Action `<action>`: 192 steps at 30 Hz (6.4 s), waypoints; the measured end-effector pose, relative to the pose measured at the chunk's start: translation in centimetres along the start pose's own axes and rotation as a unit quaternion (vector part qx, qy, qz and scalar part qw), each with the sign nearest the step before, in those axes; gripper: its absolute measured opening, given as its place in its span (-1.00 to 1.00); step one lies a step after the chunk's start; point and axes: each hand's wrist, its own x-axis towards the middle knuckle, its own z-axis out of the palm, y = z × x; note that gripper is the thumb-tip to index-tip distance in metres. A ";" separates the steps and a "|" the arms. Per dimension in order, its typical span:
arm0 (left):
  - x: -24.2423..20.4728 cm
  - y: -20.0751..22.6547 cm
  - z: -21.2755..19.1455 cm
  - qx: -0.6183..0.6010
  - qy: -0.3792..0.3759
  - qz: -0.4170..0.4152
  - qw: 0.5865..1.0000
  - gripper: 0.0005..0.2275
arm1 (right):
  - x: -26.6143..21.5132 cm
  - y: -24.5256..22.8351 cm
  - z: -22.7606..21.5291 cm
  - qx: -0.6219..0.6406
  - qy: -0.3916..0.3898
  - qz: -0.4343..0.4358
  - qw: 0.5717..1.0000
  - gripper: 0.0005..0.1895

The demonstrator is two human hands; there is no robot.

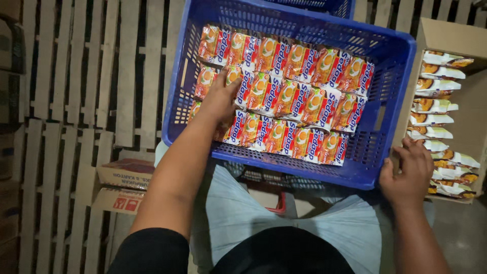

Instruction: The person transfers small packaged food items from a cardboard box into a blue plastic crate. They pick up the items one by one and place them neatly in rows inside the crate.

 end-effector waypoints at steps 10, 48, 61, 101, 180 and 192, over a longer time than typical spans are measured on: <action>-1.8 4.1 -5.0 -0.012 -0.121 -0.119 0.985 -0.13 | -0.7 0.6 0.6 -0.001 0.015 0.008 1.000 -0.61; -8.8 14.7 14.9 0.127 -0.133 -0.062 0.981 -0.61 | -2.5 11.8 -7.3 0.116 0.008 0.142 0.983 -0.62; -9.0 17.0 14.8 0.114 -0.061 -0.071 0.989 -0.71 | 5.0 16.9 -4.5 -0.007 -0.372 0.167 0.913 -0.42; -13.8 26.6 6.3 -0.633 -0.116 0.057 0.763 -0.38 | -2.3 -14.3 -3.2 0.709 0.037 0.486 0.510 -0.50; -5.6 3.9 0.5 0.156 0.073 -0.008 0.985 -0.36 | 0.5 -4.0 0.2 -0.007 0.005 -0.019 1.000 -0.80; -12.8 22.4 3.4 -0.051 -0.061 0.222 0.972 -0.59 | 0.1 -3.6 0.6 0.028 0.093 -0.019 0.995 -0.82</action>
